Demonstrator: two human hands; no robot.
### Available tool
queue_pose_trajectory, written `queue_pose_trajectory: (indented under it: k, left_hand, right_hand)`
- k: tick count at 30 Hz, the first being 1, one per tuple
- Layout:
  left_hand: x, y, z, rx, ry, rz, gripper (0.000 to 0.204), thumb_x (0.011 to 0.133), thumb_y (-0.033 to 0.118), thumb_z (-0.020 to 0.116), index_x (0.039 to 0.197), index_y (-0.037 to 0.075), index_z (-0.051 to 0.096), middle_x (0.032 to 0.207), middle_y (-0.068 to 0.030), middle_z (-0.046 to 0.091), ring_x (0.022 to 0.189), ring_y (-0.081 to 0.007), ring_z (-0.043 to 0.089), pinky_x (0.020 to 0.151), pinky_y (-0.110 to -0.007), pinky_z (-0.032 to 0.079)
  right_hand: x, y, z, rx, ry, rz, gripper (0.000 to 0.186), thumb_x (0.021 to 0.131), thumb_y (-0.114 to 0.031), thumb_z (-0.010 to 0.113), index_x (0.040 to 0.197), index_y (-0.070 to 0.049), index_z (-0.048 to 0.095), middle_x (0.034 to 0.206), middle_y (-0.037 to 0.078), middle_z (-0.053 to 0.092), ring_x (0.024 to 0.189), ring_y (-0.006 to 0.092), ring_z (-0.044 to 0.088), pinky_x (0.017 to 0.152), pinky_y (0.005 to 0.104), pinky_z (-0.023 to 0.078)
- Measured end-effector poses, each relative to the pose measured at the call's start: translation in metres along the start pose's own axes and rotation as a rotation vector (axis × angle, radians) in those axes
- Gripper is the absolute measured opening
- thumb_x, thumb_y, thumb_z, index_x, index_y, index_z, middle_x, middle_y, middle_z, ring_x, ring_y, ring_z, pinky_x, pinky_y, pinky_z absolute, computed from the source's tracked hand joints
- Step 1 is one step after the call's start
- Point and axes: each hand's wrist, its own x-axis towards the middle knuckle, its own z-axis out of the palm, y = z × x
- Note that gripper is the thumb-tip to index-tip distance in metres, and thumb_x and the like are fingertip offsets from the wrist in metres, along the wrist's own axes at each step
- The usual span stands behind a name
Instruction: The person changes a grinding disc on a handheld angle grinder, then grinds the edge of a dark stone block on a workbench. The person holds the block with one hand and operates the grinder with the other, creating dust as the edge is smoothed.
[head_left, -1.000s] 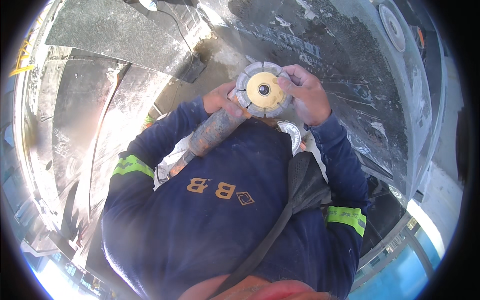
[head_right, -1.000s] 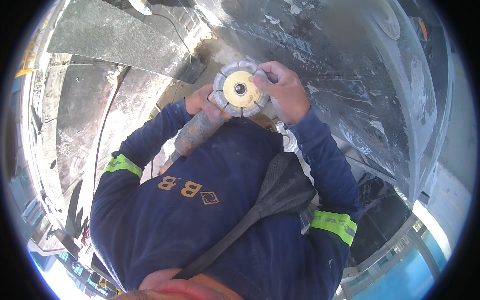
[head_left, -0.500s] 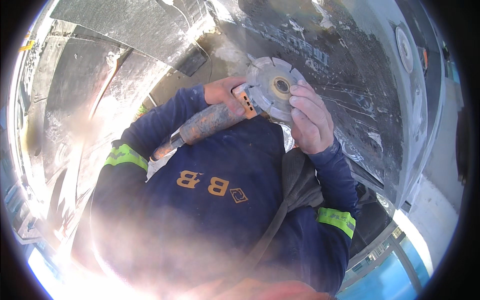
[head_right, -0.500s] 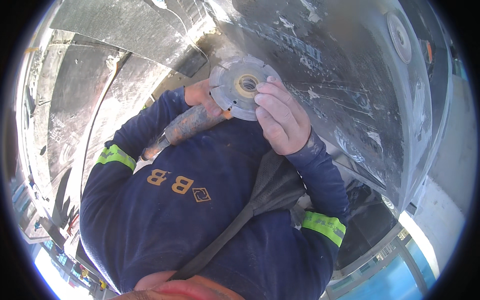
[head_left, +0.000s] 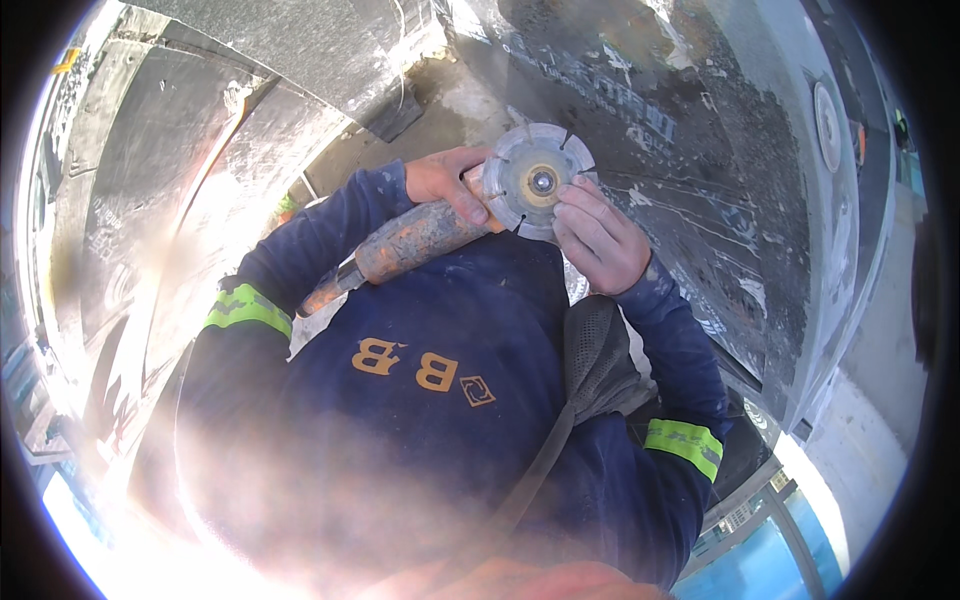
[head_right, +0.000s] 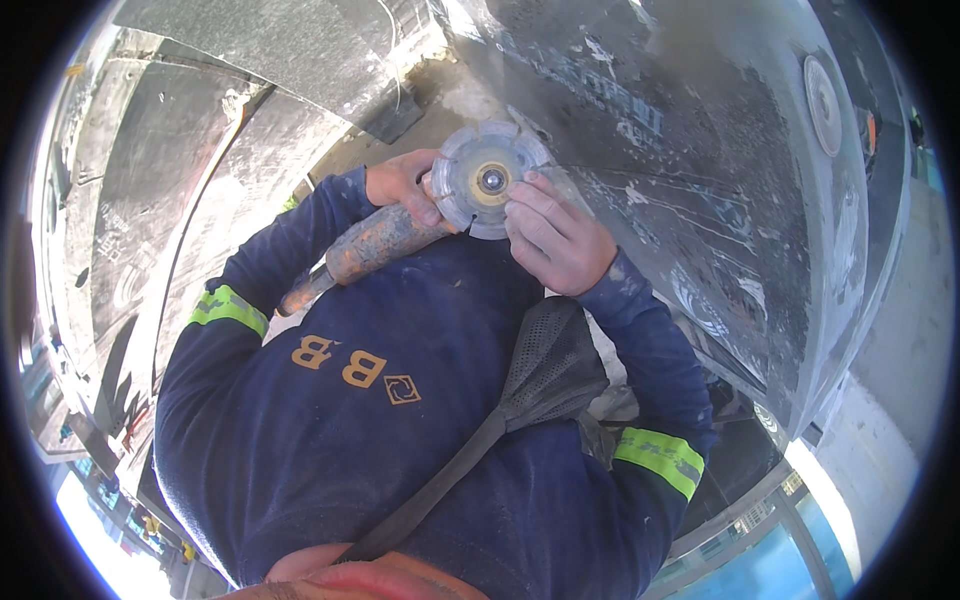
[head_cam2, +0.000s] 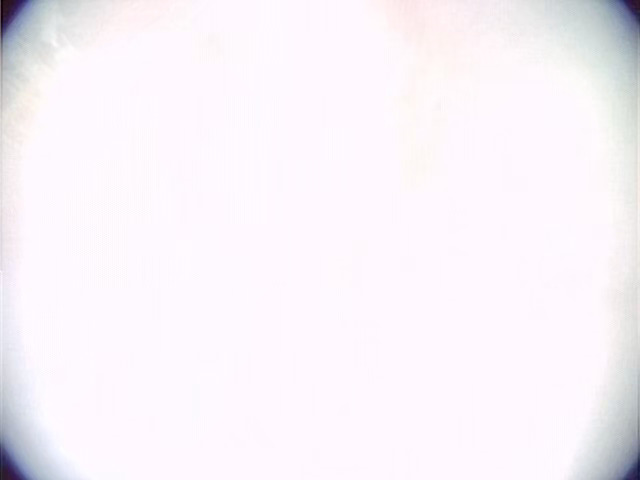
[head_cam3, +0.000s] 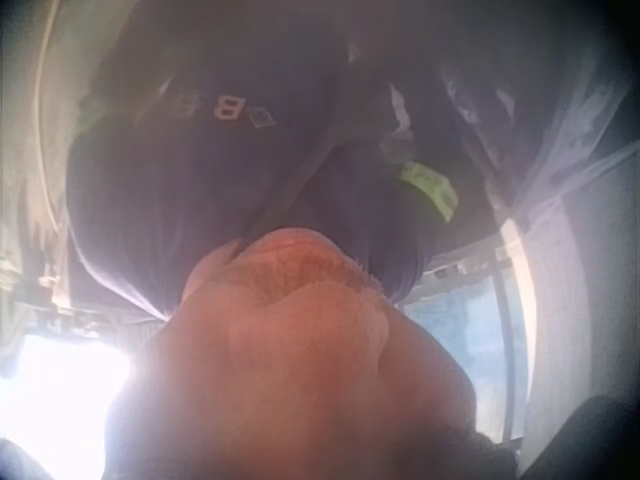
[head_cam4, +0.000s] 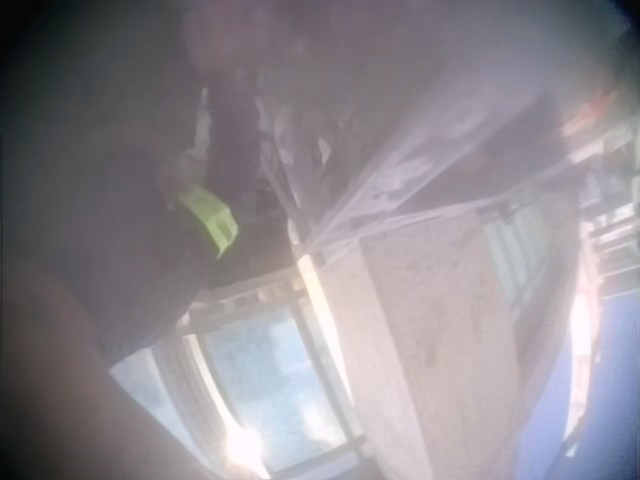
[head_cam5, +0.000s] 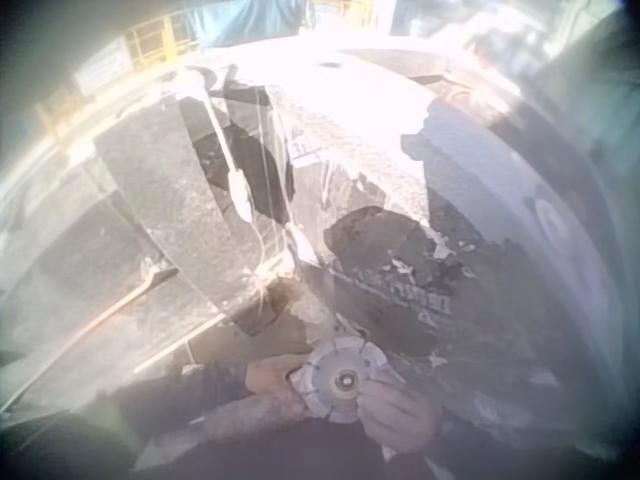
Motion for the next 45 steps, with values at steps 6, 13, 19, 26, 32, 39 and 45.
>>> queue_pose_trajectory:
  k: [6,13,19,26,32,39,45]
  left_hand:
    - [-0.003,0.003,0.001,-0.052,-0.030,-0.023,0.084,0.064,0.012,0.086,0.136,-0.002,0.045,0.123,-0.0117,0.060,0.113,-0.0206,0.057,0.100,-0.033,0.044]
    - [0.000,0.004,0.000,-0.023,-0.009,-0.037,0.086,0.061,0.011,0.086,0.135,-0.002,0.046,0.122,-0.0116,0.060,0.115,-0.0206,0.056,0.103,-0.034,0.042]
    - [0.000,0.014,0.006,0.022,-0.028,-0.033,0.084,0.062,0.009,0.085,0.135,-0.001,0.046,0.123,-0.0115,0.060,0.116,-0.0204,0.055,0.104,-0.033,0.041]
    - [-0.005,0.017,0.013,-0.028,-0.025,-0.021,0.087,0.062,0.009,0.085,0.138,0.000,0.043,0.123,-0.0114,0.059,0.115,-0.0206,0.056,0.104,-0.034,0.041]
    - [-0.009,0.031,0.014,0.034,0.007,0.045,0.094,0.062,0.013,0.087,0.142,0.002,0.039,0.122,-0.0120,0.060,0.107,-0.0209,0.060,0.094,-0.034,0.050]
    - [-0.010,0.021,-0.005,0.012,0.022,0.071,0.091,0.062,0.018,0.089,0.138,-0.001,0.043,0.116,-0.0123,0.062,0.099,-0.0204,0.064,0.090,-0.034,0.052]
    - [-0.040,0.017,-0.025,0.021,0.154,0.148,0.086,0.064,0.013,0.085,0.138,-0.001,0.044,0.115,-0.0118,0.064,0.098,-0.0210,0.065,0.092,-0.035,0.052]
  right_hand:
    - [0.001,0.000,-0.005,-0.012,-0.070,-0.023,0.020,0.067,-0.002,0.069,0.086,0.000,0.065,0.099,0.013,0.062,0.106,0.0284,0.061,0.096,0.0471,0.053]
    - [0.016,0.000,-0.031,-0.111,0.024,0.100,0.034,0.068,-0.010,0.073,0.099,-0.002,0.064,0.101,0.010,0.062,0.105,0.0297,0.061,0.094,0.0435,0.051]
    - [0.051,0.009,-0.028,0.040,-0.196,0.315,0.035,0.072,-0.015,0.076,0.103,-0.004,0.065,0.112,0.011,0.057,0.113,0.0337,0.054,0.096,0.0442,0.046]
    - [0.063,0.012,-0.029,0.086,-0.253,0.311,0.046,0.068,-0.013,0.079,0.111,-0.005,0.063,0.121,0.015,0.054,0.121,0.0372,0.048,0.101,0.0455,0.043]
    - [0.110,0.027,-0.076,0.026,-0.091,0.304,0.045,0.072,-0.016,0.078,0.110,-0.001,0.061,0.119,0.018,0.053,0.118,0.0395,0.049,0.098,0.0463,0.043]
    - [0.177,0.128,-0.138,-0.289,0.289,0.278,0.035,0.075,-0.003,0.070,0.109,0.002,0.059,0.108,0.019,0.061,0.100,0.0355,0.060,0.086,0.0413,0.049]
    - [0.255,0.261,-0.111,-0.674,0.040,0.496,0.033,0.078,-0.014,0.069,0.108,-0.002,0.063,0.098,0.016,0.067,0.093,0.0331,0.064,0.083,0.0405,0.051]
